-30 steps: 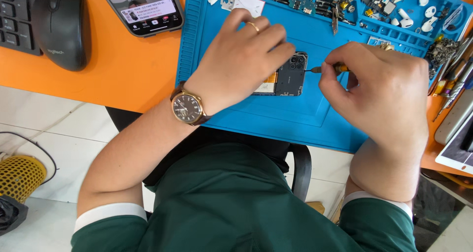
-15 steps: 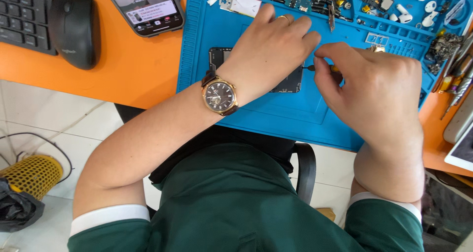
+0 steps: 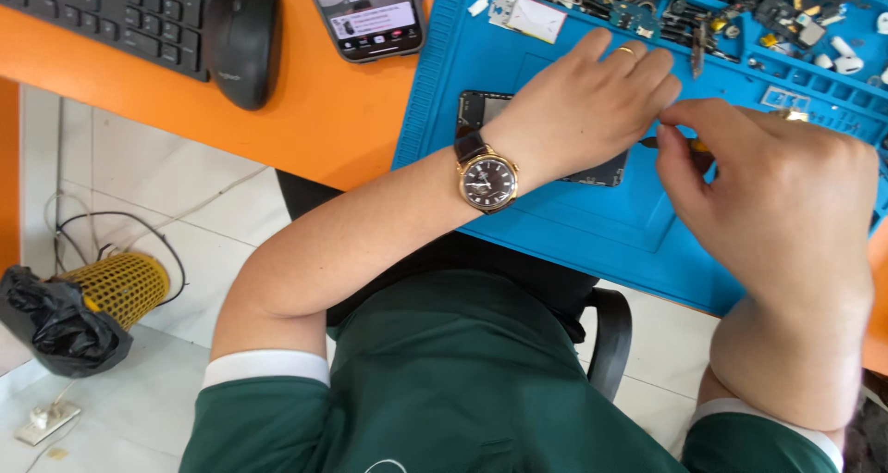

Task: The person uses a screwdriver to remove screws from the back of a disassembled smartphone placed on a blue work mat. They carefully unscrew fasteners from the device's frame and place them on the mat, occasionally adjusting the phone's position.

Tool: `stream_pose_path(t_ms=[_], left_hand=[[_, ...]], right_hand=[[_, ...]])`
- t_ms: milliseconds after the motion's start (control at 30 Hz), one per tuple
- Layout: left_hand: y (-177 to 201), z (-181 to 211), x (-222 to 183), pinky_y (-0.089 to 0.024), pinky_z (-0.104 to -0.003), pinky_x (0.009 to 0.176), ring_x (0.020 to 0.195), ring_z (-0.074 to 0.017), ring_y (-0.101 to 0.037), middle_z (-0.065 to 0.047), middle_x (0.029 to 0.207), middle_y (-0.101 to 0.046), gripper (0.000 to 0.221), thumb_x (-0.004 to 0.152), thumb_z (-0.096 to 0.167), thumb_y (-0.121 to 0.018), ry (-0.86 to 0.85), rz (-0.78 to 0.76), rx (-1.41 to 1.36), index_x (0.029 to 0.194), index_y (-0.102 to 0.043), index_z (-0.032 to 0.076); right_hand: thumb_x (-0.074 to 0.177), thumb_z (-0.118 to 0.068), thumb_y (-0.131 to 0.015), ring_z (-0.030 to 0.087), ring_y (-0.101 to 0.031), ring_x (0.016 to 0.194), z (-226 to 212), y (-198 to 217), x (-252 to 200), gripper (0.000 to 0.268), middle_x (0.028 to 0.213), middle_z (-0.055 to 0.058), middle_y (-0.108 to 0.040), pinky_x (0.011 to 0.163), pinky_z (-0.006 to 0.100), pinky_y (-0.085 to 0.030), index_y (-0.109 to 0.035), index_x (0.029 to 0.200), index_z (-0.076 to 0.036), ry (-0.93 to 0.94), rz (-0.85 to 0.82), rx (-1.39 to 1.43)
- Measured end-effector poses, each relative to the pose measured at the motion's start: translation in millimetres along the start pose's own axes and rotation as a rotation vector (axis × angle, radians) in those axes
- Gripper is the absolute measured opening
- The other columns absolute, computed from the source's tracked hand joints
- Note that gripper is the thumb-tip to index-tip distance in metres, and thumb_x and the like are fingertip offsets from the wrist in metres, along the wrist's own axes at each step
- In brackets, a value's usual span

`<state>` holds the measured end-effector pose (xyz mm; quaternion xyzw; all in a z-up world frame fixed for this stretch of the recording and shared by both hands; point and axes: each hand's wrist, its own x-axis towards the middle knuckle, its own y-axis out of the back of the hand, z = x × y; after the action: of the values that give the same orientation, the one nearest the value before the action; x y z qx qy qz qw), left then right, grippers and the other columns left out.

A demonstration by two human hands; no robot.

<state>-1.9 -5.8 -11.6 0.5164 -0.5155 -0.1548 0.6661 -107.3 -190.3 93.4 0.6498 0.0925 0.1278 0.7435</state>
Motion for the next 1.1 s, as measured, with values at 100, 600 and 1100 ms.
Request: stream_pose_path(t_ms=[100, 600, 1100], left_hand=[[-7.5, 1.2, -4.4, -0.049, -0.041, 0.087, 0.102, -0.0218, -0.064, -0.002, 0.114, -0.06, 0.006, 0.108, 0.025, -0.062, 0.004, -0.018, -0.001, 0.107, -0.06, 0.02], [54.8, -50.4, 7.8, -0.052, -0.037, 0.087, 0.107, -0.0248, -0.063, -0.004, 0.117, -0.063, 0.01, 0.105, 0.009, -0.072, 0.027, -0.124, 0.145, 0.107, -0.064, 0.015], [67.3, -66.2, -10.6, -0.043, -0.037, 0.082, 0.102, -0.0222, -0.058, -0.001, 0.109, -0.061, 0.013, 0.11, 0.015, -0.077, 0.039, -0.218, 0.165, 0.105, -0.066, 0.02]], right_hand=[[0.132, -0.02, -0.084, 0.022, -0.074, 0.084, -3.3, 9.8, 7.2, 0.011, 0.098, 0.002, -0.078, 0.077, 0.037, -0.059, -0.087, 0.14, -0.012, 0.016, -0.019, 0.181], [0.128, -0.032, -0.077, 0.018, -0.07, 0.072, 1.3, 8.0, 9.2, 0.006, 0.079, -0.012, -0.067, 0.053, 0.035, -0.043, -0.082, 0.129, -0.029, -0.011, 0.006, 0.113], [0.128, -0.038, -0.068, 0.021, -0.071, 0.07, 1.7, 12.1, 13.2, 0.02, 0.085, -0.007, -0.074, 0.049, 0.035, -0.045, -0.08, 0.136, -0.024, 0.001, -0.02, 0.143]])
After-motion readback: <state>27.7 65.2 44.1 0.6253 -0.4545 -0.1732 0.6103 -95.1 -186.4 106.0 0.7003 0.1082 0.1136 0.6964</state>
